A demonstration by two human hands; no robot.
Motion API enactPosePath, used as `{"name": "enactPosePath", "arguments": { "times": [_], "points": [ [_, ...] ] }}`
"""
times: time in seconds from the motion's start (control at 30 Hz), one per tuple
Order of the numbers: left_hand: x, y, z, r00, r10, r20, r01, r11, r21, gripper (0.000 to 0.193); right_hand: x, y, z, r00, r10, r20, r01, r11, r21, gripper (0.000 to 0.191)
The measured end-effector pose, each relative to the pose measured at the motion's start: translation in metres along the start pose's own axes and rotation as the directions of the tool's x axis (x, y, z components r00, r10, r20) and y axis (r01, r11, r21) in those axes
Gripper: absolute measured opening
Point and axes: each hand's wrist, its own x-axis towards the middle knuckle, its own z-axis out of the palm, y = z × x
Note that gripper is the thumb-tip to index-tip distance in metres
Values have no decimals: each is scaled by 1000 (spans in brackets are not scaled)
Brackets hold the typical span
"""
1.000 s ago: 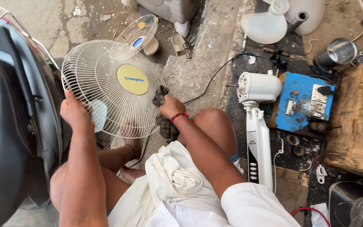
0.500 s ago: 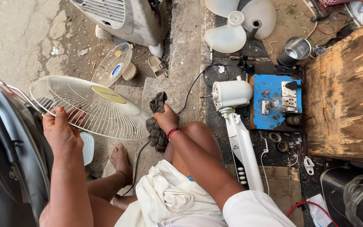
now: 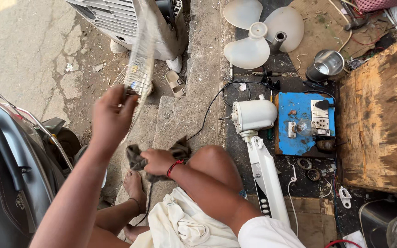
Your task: The person sits on the ground and wipes a table fan's front grille and hub with a cloth, turning the fan as they work. They then lift the grille away, set it down, and handle the fan blades and motor body while continuing to wipe parts.
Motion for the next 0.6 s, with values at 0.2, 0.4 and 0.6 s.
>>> {"name": "enactPosePath", "arguments": {
  "times": [0.2,0.4,0.6],
  "points": [
    [-20,-9,96,986,147,74,-156,979,128,12,4,-6,23,985,22,173,-30,999,42,38],
    [-51,-19,183,961,164,222,-214,951,224,17,20,4,24,948,-235,215,218,971,100,48],
    [-62,-28,214,914,45,403,-182,934,308,20,13,5,30,961,-106,254,108,994,7,41]
  ]
}}
